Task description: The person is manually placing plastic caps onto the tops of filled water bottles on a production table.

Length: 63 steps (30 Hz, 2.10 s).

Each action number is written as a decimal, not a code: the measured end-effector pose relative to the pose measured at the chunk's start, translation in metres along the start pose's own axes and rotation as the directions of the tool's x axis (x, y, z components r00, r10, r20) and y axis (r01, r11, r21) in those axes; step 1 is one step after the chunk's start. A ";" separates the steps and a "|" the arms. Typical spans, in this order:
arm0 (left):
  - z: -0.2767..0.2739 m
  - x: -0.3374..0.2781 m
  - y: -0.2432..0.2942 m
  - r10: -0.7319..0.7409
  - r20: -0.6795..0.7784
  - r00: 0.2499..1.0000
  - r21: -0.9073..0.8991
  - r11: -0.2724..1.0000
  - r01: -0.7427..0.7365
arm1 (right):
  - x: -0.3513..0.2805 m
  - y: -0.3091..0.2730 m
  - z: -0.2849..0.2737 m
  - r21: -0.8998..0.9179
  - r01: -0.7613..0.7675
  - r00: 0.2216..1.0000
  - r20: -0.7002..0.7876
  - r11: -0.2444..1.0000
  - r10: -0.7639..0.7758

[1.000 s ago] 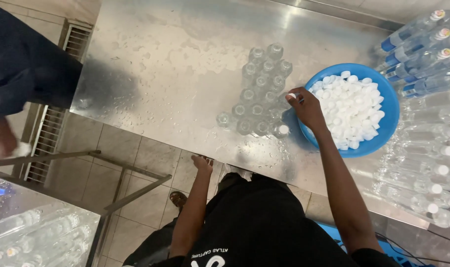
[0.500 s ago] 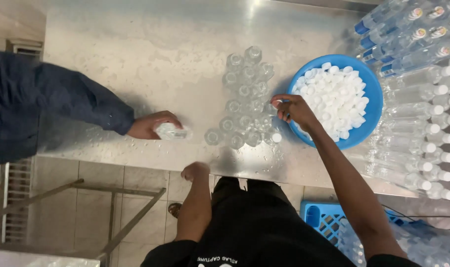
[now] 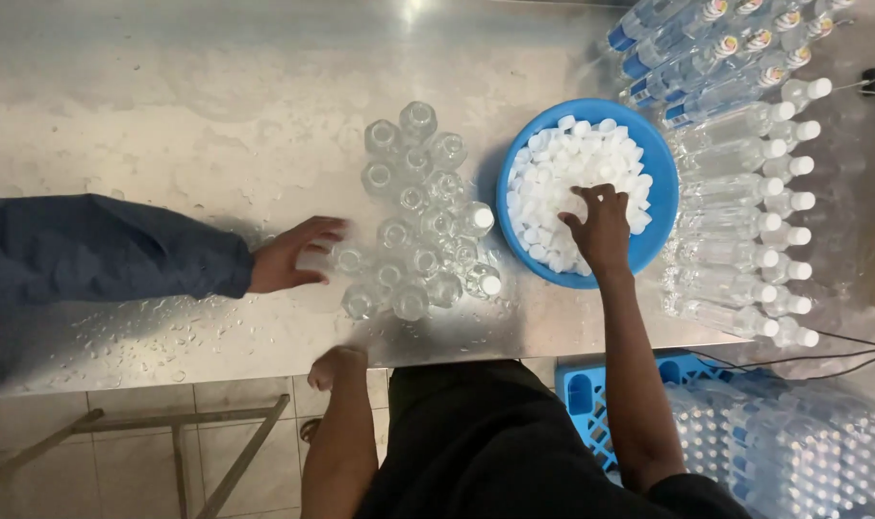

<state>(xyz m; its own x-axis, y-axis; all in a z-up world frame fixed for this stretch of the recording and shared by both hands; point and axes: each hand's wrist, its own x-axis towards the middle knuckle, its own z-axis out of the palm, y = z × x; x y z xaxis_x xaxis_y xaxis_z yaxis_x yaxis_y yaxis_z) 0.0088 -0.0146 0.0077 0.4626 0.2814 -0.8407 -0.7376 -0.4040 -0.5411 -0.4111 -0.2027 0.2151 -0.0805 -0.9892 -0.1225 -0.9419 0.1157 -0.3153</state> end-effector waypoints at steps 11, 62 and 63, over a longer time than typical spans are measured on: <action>0.039 0.127 0.043 -0.046 0.067 0.997 -0.035 0.998 0.049 | -0.014 -0.004 -0.001 0.450 0.080 0.976 -0.216 0.889 0.021; -0.027 -0.045 0.011 -0.486 0.315 0.815 -0.807 0.315 0.499 | 0.085 -0.118 0.022 0.637 0.165 0.945 0.117 0.753 -0.307; -0.029 -0.044 0.013 -0.480 0.301 0.824 -0.807 0.332 0.488 | 0.081 -0.099 0.017 0.580 0.169 0.976 0.013 0.797 -0.217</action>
<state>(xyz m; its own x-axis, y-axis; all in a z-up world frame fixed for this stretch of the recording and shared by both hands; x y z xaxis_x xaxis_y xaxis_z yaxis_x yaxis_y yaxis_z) -0.0070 -0.0577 0.0371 0.5872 0.6880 -0.4265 0.3783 -0.6991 -0.6068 -0.3186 -0.2932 0.2209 0.1299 -0.9895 -0.0638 -0.5755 -0.0228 -0.8175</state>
